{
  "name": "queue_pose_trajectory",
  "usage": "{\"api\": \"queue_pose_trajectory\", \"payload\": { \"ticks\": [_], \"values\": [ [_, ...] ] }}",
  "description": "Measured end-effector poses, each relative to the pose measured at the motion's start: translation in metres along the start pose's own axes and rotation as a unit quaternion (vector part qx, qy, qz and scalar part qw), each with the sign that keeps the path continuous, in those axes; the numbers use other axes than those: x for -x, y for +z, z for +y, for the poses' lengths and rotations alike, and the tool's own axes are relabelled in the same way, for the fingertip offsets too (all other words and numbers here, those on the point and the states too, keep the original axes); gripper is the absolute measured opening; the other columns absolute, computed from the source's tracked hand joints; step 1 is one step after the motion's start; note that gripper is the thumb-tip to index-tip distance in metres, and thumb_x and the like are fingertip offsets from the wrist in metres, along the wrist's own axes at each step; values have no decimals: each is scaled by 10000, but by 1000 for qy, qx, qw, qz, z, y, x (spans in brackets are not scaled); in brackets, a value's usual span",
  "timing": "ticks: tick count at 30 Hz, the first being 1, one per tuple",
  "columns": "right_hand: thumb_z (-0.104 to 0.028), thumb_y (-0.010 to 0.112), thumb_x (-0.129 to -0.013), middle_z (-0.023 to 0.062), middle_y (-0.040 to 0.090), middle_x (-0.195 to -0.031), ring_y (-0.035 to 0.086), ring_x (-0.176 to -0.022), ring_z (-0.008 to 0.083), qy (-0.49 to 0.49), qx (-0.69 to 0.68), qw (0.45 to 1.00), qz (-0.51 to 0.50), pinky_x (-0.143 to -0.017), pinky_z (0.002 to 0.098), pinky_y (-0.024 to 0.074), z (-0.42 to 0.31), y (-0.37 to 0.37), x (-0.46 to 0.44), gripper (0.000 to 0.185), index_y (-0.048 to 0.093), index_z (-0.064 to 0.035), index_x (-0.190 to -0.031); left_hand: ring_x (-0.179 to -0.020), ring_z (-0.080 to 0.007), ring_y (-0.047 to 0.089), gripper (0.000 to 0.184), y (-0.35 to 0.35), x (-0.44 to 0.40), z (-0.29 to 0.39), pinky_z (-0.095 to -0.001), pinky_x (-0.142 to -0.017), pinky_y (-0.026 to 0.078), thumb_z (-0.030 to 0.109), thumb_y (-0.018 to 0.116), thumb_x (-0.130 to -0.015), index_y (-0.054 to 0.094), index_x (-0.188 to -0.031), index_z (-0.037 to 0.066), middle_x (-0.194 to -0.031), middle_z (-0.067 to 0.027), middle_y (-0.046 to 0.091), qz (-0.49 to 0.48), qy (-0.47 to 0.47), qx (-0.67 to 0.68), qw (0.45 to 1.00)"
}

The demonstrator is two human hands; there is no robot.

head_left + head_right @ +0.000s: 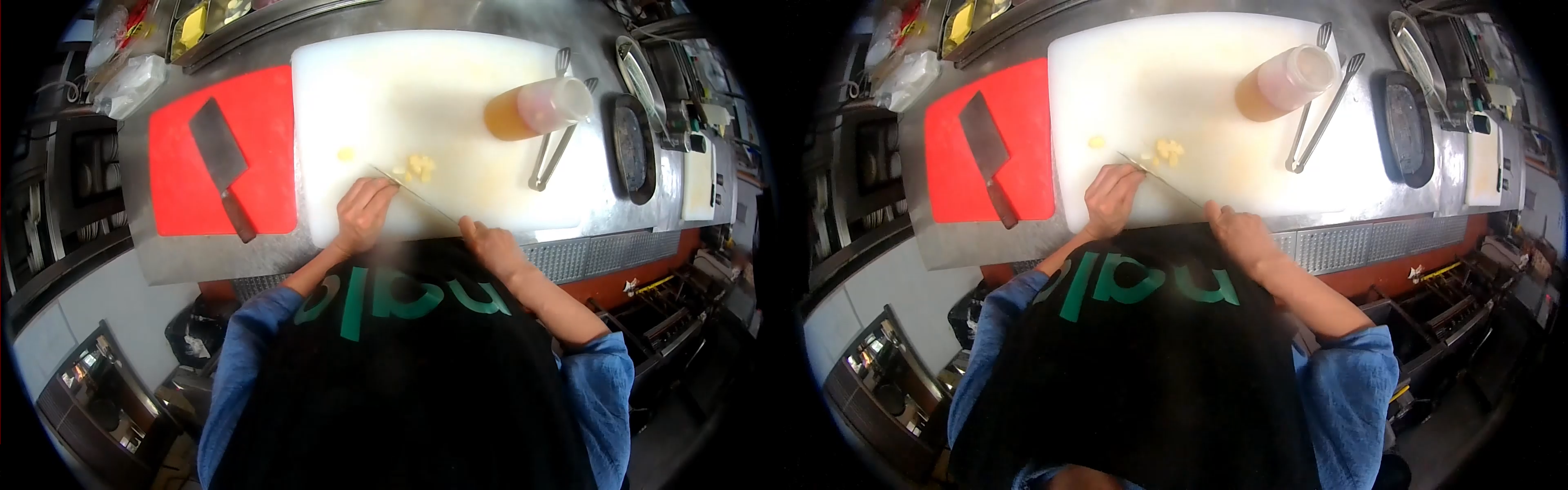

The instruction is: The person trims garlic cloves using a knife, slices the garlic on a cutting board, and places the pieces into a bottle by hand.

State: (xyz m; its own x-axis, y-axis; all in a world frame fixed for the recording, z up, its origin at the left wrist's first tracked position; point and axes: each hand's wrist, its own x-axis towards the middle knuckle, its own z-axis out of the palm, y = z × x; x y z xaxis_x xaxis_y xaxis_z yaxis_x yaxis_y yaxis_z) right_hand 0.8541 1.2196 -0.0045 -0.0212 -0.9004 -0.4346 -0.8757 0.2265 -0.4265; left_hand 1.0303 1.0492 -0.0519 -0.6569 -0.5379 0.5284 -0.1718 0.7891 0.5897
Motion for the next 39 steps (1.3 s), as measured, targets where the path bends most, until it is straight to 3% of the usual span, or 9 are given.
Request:
{"api": "queue_pose_trajectory", "payload": {
  "ticks": [3,15,18,24,39],
  "values": [
    [-29,446,-843,196,584,-769,617,-682,393,-30,-23,999,21,-572,456,506,0,-5,9,123,395,-30,-955,-747,-281,598,186,-2,-2,1,-327,-625,496,-114,622,-660,632,-831,-42,-852,-136,620,-7,8,-6,1000],
    [-43,429,-860,187,593,-764,609,-648,387,12,-10,1000,-20,-560,462,493,-1,0,4,90,403,-41,-946,-764,-301,605,134,-1,2,-1,-336,-659,500,-104,638,-696,641,-815,-43,-843,-141,628,-2,-15,7,1000],
    [-43,431,-859,183,589,-755,607,-642,385,-16,-34,999,22,-559,462,492,2,7,-5,94,402,-43,-949,-763,-297,605,136,-2,0,-1,-333,-657,499,-108,636,-697,640,-816,-41,-838,-139,626,0,-6,6,1000],
    [-29,451,-838,187,584,-763,611,-681,393,-14,-24,1000,-8,-596,468,499,2,-1,6,133,395,-35,-958,-750,-294,604,129,-3,1,-1,-325,-653,500,-107,635,-700,640,-809,-38,-832,-140,628,-5,-10,1,1000],
    [-53,445,-851,201,595,-774,605,-702,405,-17,-49,999,-9,-610,467,494,-1,-8,5,121,398,-34,-961,-741,-274,591,196,-3,1,-3,-323,-630,493,-105,637,-642,642,-827,-39,-845,-128,627,-4,-4,-16,1000]
  ]
}}
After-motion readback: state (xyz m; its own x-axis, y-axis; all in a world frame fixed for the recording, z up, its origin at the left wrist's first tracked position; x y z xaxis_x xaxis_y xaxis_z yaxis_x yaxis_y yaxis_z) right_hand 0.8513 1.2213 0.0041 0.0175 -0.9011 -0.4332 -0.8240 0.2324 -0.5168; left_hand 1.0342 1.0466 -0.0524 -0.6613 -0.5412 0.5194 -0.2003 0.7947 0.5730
